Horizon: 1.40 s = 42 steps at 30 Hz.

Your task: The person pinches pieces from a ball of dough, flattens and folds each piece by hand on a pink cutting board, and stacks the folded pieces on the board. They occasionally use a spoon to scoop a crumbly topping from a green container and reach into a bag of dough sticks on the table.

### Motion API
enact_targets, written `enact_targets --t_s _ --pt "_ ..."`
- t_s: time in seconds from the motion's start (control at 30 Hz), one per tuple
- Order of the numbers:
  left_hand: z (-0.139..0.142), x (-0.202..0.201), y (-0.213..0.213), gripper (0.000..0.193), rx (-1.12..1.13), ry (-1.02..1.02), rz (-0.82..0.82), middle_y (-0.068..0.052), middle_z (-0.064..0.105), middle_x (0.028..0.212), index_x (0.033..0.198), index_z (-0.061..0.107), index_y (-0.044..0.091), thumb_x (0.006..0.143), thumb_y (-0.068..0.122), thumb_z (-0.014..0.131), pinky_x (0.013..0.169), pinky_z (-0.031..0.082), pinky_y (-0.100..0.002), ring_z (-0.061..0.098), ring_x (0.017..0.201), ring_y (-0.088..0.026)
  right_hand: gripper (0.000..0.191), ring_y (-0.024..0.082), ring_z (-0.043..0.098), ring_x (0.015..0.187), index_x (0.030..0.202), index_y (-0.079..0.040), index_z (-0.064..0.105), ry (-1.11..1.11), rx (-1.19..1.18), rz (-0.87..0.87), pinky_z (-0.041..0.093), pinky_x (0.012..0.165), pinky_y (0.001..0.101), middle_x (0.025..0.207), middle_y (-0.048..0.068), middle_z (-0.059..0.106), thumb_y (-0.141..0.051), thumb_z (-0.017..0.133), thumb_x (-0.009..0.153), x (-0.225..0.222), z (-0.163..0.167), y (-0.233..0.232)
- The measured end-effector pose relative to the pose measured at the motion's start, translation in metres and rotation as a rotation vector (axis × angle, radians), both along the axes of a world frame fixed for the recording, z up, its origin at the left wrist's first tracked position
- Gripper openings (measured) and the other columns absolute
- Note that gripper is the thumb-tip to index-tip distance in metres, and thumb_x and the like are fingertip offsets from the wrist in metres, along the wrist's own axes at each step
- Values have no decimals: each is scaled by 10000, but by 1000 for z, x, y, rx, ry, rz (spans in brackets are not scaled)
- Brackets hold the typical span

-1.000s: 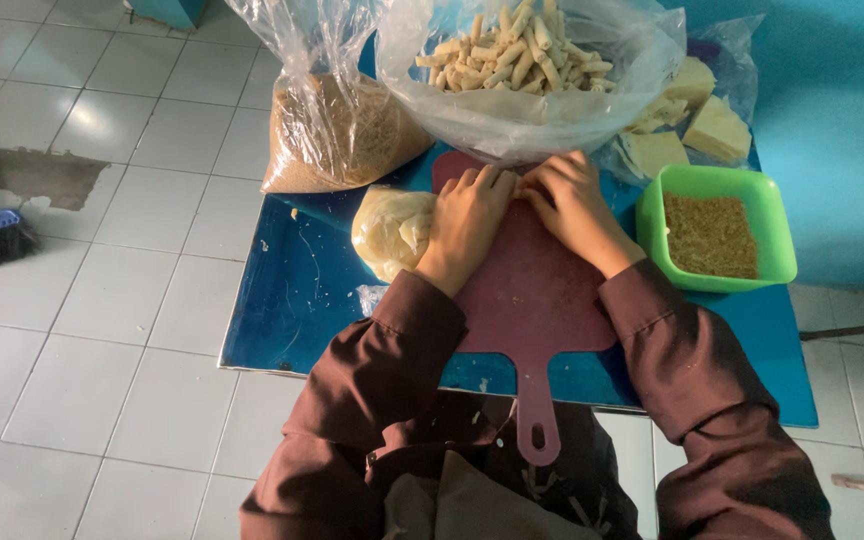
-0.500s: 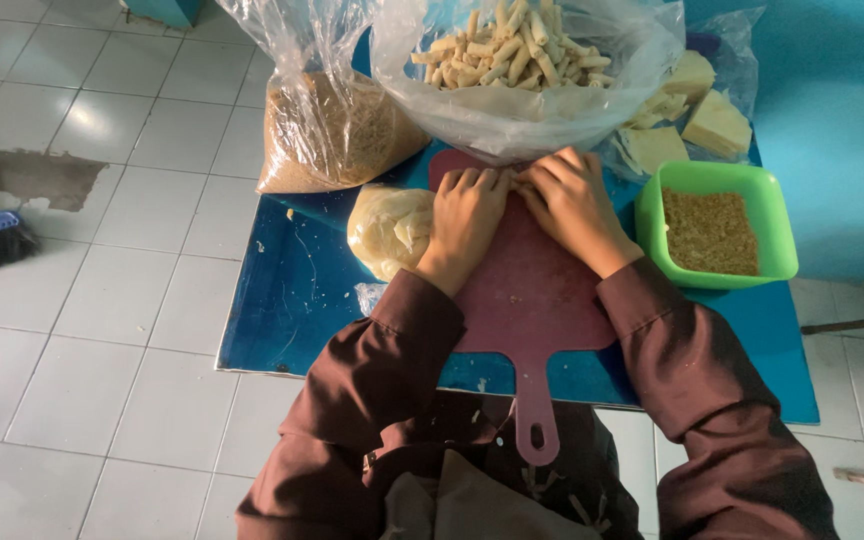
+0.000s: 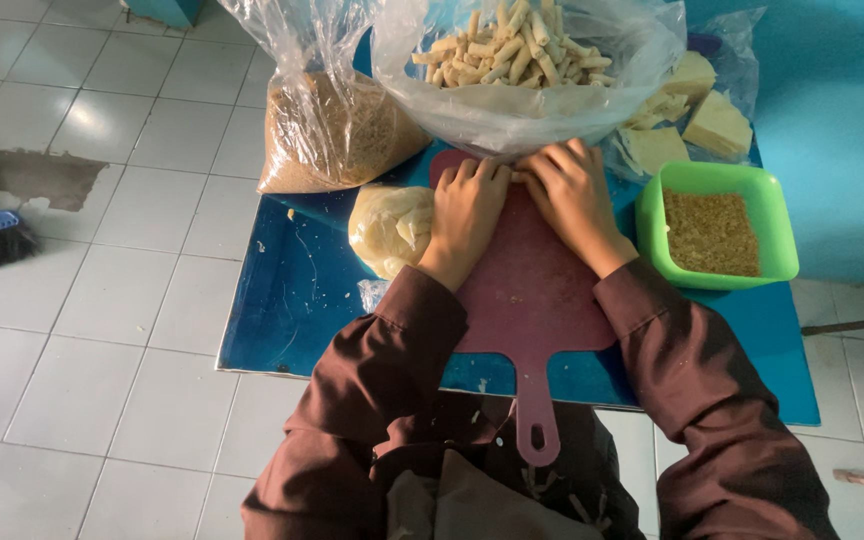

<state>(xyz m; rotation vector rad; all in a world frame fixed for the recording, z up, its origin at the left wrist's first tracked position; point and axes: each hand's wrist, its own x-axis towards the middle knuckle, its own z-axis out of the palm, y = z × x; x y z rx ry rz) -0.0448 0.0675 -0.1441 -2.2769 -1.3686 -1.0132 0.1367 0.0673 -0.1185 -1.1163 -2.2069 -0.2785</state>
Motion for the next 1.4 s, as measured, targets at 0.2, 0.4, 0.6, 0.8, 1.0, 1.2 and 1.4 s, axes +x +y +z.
enact_targets --t_s 0.2,0.4,0.6,0.8,1.0,1.2,1.4 --pt "-12 3 7 153 5 44 15 -26 666 1003 997 696 115 861 141 630 812 532 -374 667 952 -215 215 239 595 1136 1080 -92 699 -41 13 53 420 1018 438 1128 15 688 -67 761 875 1 -7 2" --pt "-13 4 7 143 27 12 8 -16 667 991 979 689 131 850 146 632 805 530 -366 667 943 -205 253 293 593 1105 1075 -64 688 -39 -67 74 416 986 441 1091 61 684 -57 759 833 2 0 0" --pt "-8 0 -2 281 66 24 14 -30 692 1057 1130 719 98 872 142 617 863 501 -375 666 969 -212 187 249 606 1105 1086 -80 704 -132 92 30 437 984 416 1110 45 686 -69 737 903 -2 4 -4" --pt "-12 -5 -5 286 58 -9 1 -34 705 1161 1177 703 113 911 147 604 991 467 -410 659 1066 -214 213 185 618 1126 1155 -87 742 -159 118 -36 441 1013 407 1167 6 710 -46 700 951 -3 -6 -5" --pt "-38 -3 -5 260 24 -19 63 -43 676 1112 1150 701 100 917 131 590 1074 422 -476 625 1079 -230 297 194 621 1144 1205 -102 734 -144 81 -17 416 966 420 1194 -3 719 -97 719 908 -6 -40 -5" --pt "-58 -12 -16 247 -8 -97 79 -61 660 1098 1136 668 103 906 115 577 1124 378 -516 623 1117 -255 126 265 599 1098 1058 -101 709 -52 -8 -51 445 953 429 1105 39 703 -102 754 940 -14 -71 -3" --pt "-67 -12 -29 232 -72 -130 76 -66 655 1077 1114 661 99 895 147 602 1129 356 -544 614 1094 -269 134 319 683 997 993 -65 655 19 -172 137 530 874 436 981 107 712 -60 746 895 -6 -78 -1"
